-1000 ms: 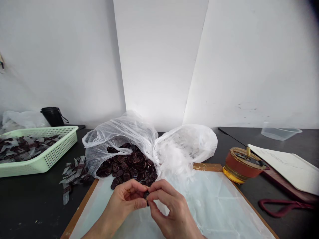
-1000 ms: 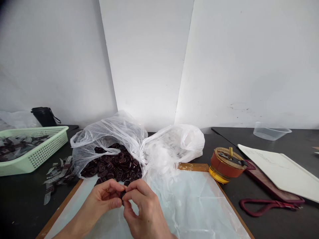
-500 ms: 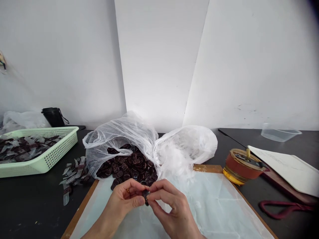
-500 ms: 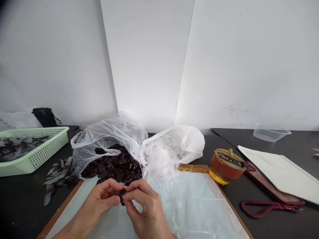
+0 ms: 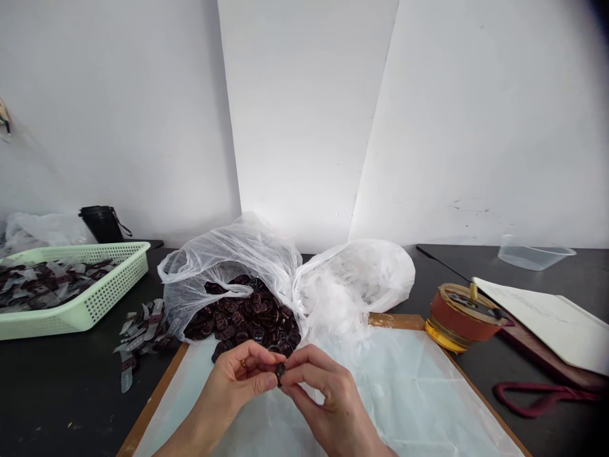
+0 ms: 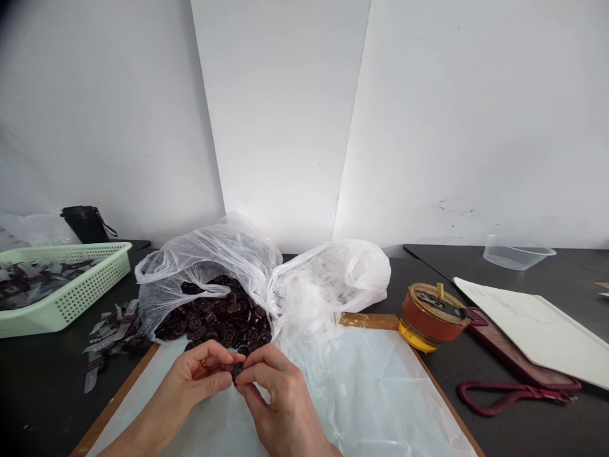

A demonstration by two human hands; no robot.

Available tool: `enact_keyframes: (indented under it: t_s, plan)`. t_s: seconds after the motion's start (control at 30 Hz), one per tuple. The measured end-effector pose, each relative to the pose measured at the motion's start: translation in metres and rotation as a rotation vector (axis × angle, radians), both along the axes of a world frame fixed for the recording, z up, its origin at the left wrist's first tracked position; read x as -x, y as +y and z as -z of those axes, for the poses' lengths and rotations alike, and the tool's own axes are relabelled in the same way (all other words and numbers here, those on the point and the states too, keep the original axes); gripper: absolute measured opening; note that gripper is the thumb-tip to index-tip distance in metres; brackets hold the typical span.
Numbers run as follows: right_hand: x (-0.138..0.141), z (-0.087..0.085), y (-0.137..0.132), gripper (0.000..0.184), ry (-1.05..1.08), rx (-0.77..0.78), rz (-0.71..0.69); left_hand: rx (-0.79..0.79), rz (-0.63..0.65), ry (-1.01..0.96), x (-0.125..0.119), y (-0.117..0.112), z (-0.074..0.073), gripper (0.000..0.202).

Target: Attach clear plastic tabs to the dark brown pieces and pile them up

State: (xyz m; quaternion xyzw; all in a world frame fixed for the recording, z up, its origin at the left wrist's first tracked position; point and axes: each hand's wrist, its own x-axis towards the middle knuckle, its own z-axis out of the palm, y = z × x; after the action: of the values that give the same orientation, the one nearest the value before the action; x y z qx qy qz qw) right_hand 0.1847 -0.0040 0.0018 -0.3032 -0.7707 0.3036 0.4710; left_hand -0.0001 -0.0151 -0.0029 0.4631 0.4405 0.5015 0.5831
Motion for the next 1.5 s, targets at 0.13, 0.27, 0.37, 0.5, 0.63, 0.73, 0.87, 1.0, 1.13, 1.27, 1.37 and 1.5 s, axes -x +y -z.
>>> enact_keyframes:
  t_s: [0.13,0.27,0.37,0.5,0.63,0.73,0.87,1.0,1.13,1.27,1.37,1.5]
  plan:
    - [0.001,0.004,0.001,0.018,0.041,0.010,-0.004,-0.004,0.039,-0.019,0.001,0.001,0.001,0.021]
    - [0.002,0.008,0.002,0.019,0.086,0.042,0.013,-0.017,0.055,-0.033,0.000,0.002,0.003,0.024]
    - [0.003,0.009,0.002,0.021,0.113,0.060,0.018,-0.028,0.037,-0.030,0.000,0.001,0.004,0.024]
    - [0.004,0.009,0.001,0.021,0.128,0.071,0.032,-0.022,0.025,-0.039,-0.001,0.001,0.006,0.026]
    - [0.004,0.009,0.002,0.020,0.148,0.084,0.032,-0.009,0.058,-0.083,-0.002,0.002,0.010,0.033]
    - [0.003,0.009,0.003,0.018,0.170,0.074,0.017,-0.023,0.073,-0.096,-0.002,0.002,0.011,0.031]
    - [0.001,0.011,0.004,0.017,0.161,0.073,0.001,-0.038,0.092,-0.085,-0.001,0.003,0.010,0.031]
    - [0.001,0.013,0.005,0.013,0.158,0.091,-0.007,-0.020,0.108,-0.067,-0.002,0.003,0.009,0.031]
    - [0.000,0.011,0.005,0.008,0.150,0.140,-0.007,-0.027,0.095,-0.055,-0.003,0.002,0.009,0.027]
    - [0.000,0.011,0.007,0.009,0.132,0.202,-0.018,-0.082,0.056,-0.011,-0.004,0.002,0.009,0.025]
    - [0.001,0.018,0.010,0.011,0.142,0.255,-0.025,-0.129,0.007,0.020,-0.004,0.002,0.011,0.024]
    - [0.003,0.033,0.015,0.006,0.272,0.363,-0.049,-0.175,-0.017,0.064,-0.004,0.002,0.011,0.023]
